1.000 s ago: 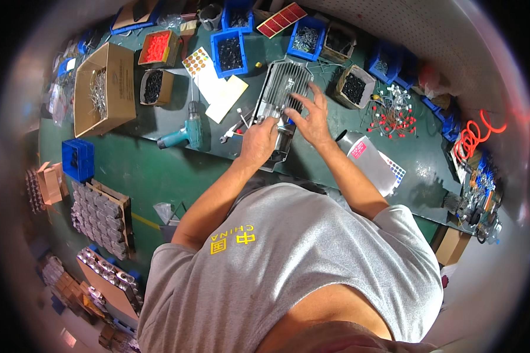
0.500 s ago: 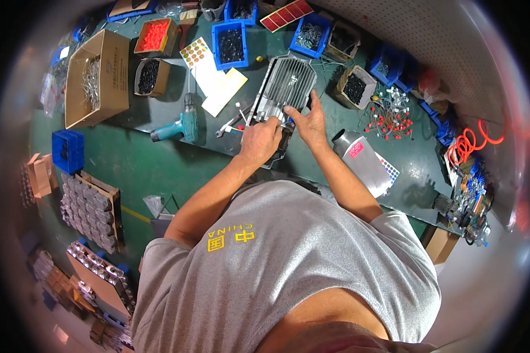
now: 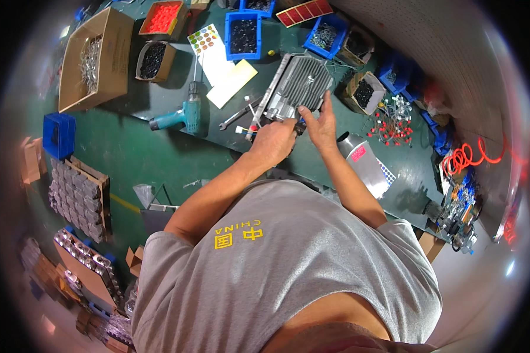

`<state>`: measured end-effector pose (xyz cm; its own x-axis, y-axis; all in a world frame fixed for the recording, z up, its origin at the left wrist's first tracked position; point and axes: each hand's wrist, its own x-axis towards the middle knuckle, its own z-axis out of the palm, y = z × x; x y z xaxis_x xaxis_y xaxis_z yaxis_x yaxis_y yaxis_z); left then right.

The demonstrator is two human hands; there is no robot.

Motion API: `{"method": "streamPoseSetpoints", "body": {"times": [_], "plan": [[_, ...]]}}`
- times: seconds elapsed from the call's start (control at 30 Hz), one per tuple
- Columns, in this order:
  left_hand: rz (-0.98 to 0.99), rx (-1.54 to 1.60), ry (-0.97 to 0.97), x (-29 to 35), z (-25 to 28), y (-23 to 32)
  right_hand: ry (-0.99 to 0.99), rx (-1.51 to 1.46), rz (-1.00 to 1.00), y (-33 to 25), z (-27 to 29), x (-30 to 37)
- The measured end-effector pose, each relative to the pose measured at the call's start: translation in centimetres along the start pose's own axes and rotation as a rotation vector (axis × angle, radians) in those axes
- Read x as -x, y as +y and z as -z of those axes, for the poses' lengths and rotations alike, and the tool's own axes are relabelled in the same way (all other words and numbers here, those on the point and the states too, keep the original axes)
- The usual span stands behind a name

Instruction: The person assembles an electronic device by attaching a metal cover to a motor housing, applying colored stickers and a red label, and using a power drill to secure screws. They then connect wires to the motor terminals and attach a black plastic component.

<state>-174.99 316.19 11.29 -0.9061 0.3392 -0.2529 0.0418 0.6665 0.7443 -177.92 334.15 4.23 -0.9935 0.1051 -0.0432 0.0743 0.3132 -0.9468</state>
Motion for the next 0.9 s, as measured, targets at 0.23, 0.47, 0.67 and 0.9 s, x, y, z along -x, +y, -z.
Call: {"method": "streamPoseSetpoints", "body": {"times": [0.23,0.47,0.67,0.9], "plan": [[-0.090,0.141,0.099,2.1,4.0,1.6,-0.066,-0.125,-0.062,0.0,0.0,-0.2],[0.112,0.353,0.749,0.9,6.7,-10.4,-0.047,-0.176,-0.011,-1.2,-0.6,0.1],[0.268,-0.195,0.311,0.5,2.6,-18.0,-0.057,-0.179,-0.054,-1.9,-0.8,0.2],[0.199,-0.285,0.238,-1.0,-2.4,-21.6,-0.047,-0.098,-0.100,-2.1,-0.8,0.4]]}}
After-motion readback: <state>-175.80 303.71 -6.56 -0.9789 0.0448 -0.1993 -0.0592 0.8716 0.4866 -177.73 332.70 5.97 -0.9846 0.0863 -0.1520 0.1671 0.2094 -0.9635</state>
